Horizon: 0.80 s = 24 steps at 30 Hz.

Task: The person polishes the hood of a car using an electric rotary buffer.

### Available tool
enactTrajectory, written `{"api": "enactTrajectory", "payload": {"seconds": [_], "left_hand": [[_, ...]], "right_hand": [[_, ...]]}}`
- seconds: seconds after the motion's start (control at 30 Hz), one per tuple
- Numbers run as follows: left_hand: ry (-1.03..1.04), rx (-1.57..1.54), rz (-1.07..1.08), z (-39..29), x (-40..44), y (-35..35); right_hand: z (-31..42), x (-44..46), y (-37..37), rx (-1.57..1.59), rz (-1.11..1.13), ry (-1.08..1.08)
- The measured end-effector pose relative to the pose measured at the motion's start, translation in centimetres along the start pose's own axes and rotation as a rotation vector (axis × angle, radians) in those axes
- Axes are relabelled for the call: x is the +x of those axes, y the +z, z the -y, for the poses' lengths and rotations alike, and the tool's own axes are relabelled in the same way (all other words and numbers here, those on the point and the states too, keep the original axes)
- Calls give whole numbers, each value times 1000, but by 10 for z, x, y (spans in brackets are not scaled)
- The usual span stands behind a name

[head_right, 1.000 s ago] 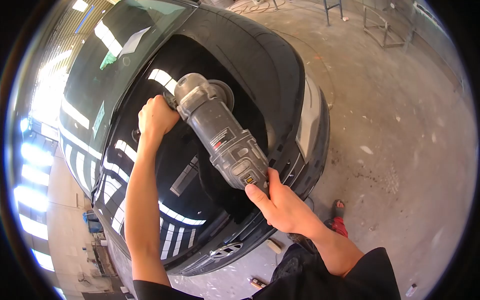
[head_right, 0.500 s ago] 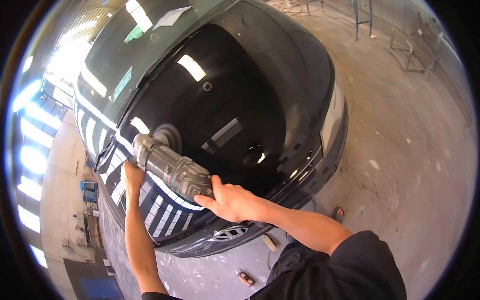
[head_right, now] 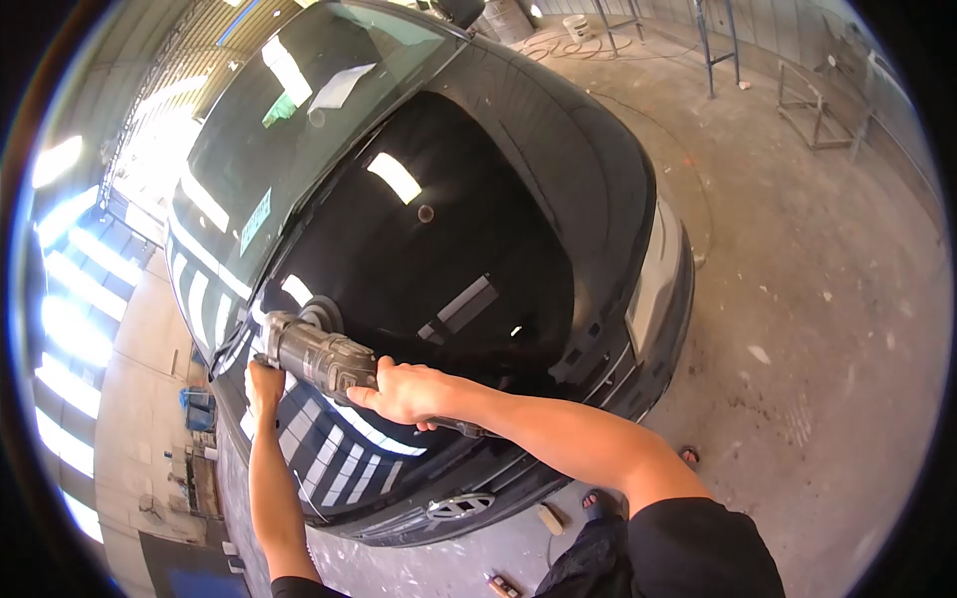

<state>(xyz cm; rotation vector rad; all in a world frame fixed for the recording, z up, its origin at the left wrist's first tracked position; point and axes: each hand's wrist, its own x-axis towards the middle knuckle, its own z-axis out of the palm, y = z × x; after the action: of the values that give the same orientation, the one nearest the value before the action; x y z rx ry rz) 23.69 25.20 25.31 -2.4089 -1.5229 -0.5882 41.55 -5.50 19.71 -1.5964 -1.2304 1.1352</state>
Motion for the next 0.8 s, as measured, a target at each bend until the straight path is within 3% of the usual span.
{"api": "enactTrajectory", "payload": {"seconds": [0.53,0.8], "left_hand": [[401,-28,30,-326,50,-14],[587,18,60,-408,34,-11]], "right_hand": [[-80,-81,-164,223,-365,53],[-113,-129,-167,409,-509,38]]}}
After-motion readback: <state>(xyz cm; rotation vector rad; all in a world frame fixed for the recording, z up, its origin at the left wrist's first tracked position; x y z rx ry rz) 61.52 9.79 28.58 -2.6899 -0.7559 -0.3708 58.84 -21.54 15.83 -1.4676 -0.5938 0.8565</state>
